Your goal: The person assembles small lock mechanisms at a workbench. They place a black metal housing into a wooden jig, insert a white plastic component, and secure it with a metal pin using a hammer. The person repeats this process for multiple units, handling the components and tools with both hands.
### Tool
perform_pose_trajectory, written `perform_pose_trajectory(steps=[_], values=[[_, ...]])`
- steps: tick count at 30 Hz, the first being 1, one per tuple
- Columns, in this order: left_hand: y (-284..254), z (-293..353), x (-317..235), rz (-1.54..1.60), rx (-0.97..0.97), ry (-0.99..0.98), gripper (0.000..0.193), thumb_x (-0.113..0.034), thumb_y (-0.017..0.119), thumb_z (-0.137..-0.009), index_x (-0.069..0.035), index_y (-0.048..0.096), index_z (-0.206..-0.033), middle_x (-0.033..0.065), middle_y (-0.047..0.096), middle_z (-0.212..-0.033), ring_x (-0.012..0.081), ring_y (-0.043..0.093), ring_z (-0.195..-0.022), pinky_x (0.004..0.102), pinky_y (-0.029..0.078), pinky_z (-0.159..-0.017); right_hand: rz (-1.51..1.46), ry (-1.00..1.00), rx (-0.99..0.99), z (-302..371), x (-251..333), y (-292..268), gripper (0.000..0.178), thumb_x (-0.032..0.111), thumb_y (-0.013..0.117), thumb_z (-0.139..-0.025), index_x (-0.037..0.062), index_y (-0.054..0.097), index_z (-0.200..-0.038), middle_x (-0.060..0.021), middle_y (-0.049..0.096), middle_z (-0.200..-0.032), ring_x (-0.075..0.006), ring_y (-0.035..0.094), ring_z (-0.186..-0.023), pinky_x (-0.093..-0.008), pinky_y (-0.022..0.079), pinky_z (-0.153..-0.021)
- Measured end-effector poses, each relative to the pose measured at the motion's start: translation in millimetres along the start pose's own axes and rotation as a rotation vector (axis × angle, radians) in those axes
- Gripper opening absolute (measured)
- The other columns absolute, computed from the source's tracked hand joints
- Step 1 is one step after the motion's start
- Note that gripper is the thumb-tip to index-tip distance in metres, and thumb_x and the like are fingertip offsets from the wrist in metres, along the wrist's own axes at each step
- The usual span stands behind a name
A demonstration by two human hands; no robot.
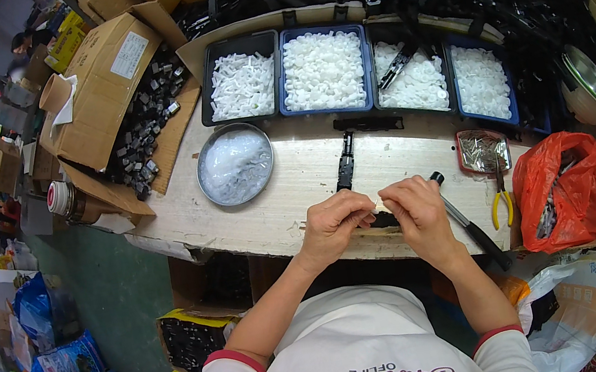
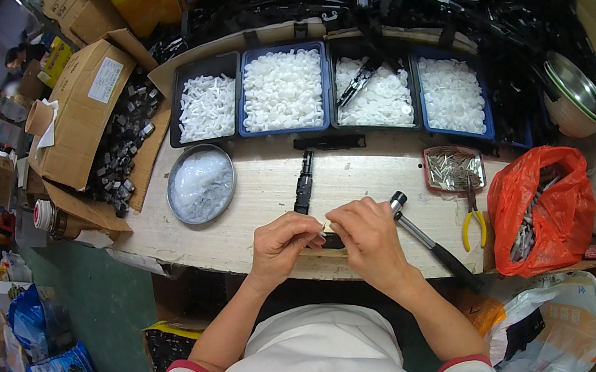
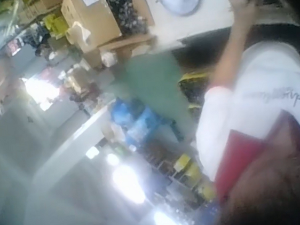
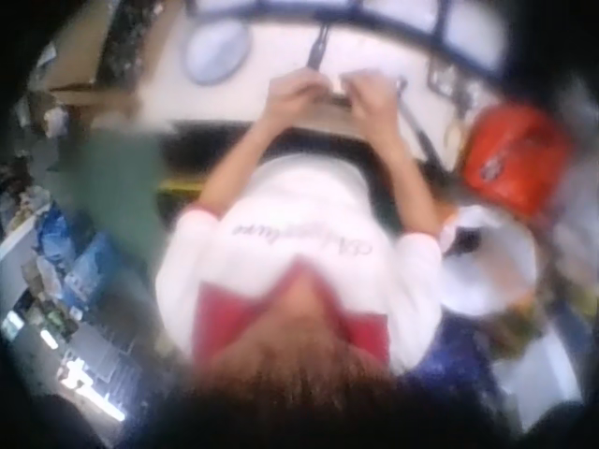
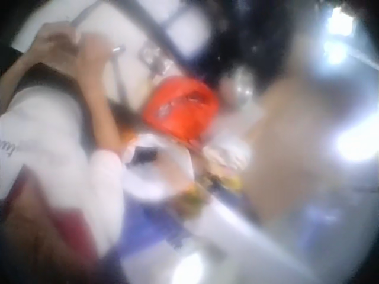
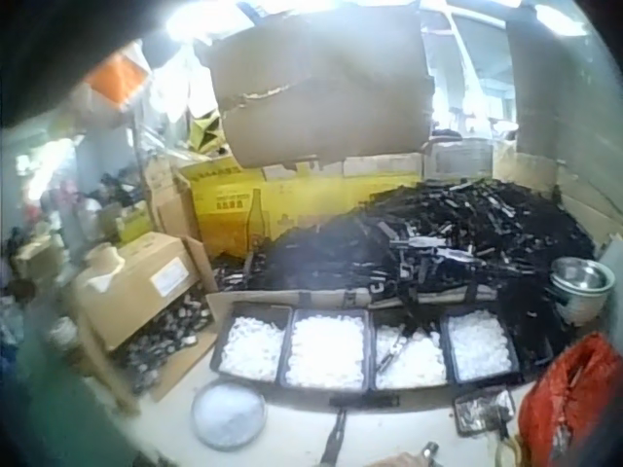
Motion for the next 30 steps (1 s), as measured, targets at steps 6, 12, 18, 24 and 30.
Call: perform_pose_trajectory(steps=[6, 12, 18, 24, 30], values=[[1.4, 6.1, 2.4, -0.304, -0.027, 0.122, 0.023, 0.012, 0.057, -0.07, 0.0, 0.062, -0.089, 0.0094, 0.062, -0.086, 0.0206, 0.059, -0.075, 0.0289, 0.048, -0.065, 0.025, -0.057, -0.027, 15.3, -2.9, 14.9, 0.013, 0.004, 0.066, -0.07, 0.0069, 0.059, -0.081, -0.0023, 0.057, -0.076, -0.0189, 0.051, -0.071, -0.033, 0.032, -0.065], [-9.1, 8.8, -5.5, -0.639, 0.045, 0.163, 0.028, 0.001, 0.063, -0.066, -0.005, 0.062, -0.093, 0.0065, 0.059, -0.097, 0.0255, 0.049, -0.096, 0.0358, 0.033, -0.083, 0.157, -0.123, 0.054, 22.2, -6.8, 18.7, 0.014, 0.007, 0.066, -0.068, 0.0082, 0.06, -0.081, -0.0012, 0.054, -0.074, -0.0184, 0.049, -0.072, -0.0343, 0.03, -0.067], [-6.8, 11.6, 7.0, -0.676, 0.206, -0.028, 0.033, -0.011, 0.071, -0.063, -0.009, 0.062, -0.094, 0.0056, 0.052, -0.104, 0.0253, 0.041, -0.104, 0.0378, 0.028, -0.085, 0.221, -0.108, 0.197, 20.8, -11.6, 22.4, 0.015, 0.007, 0.066, -0.069, 0.0094, 0.061, -0.083, -0.0015, 0.052, -0.075, -0.0185, 0.048, -0.076, -0.0343, 0.029, -0.069], [-4.7, 0.5, 5.5, -0.708, 0.285, -0.1, 0.029, -0.012, 0.072, -0.062, -0.009, 0.061, -0.088, 0.0041, 0.051, -0.095, 0.0237, 0.042, -0.096, 0.0374, 0.028, -0.082, 0.118, -0.043, 0.2, 17.7, -14.0, 12.4, 0.018, 0.007, 0.067, -0.068, 0.0096, 0.063, -0.086, -0.002, 0.052, -0.076, -0.019, 0.048, -0.076, -0.0342, 0.029, -0.069], [-1.0, -8.3, 2.5, -0.763, 0.351, -0.17, 0.026, -0.013, 0.073, -0.061, -0.01, 0.06, -0.083, 0.0019, 0.05, -0.091, 0.023, 0.043, -0.092, 0.0372, 0.028, -0.079, 0.121, -0.048, 0.189, 21.3, -20.9, 8.6, 0.016, 0.007, 0.066, -0.069, 0.0103, 0.063, -0.085, -0.0017, 0.051, -0.077, -0.0188, 0.048, -0.077, -0.034, 0.028, -0.069]])
Point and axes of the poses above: each hand's wrist, its own z-axis away from the middle knuckle, its own y-axis out of the palm, x = y × z, the point moved 2 cm from there along -z, towards the middle knuckle
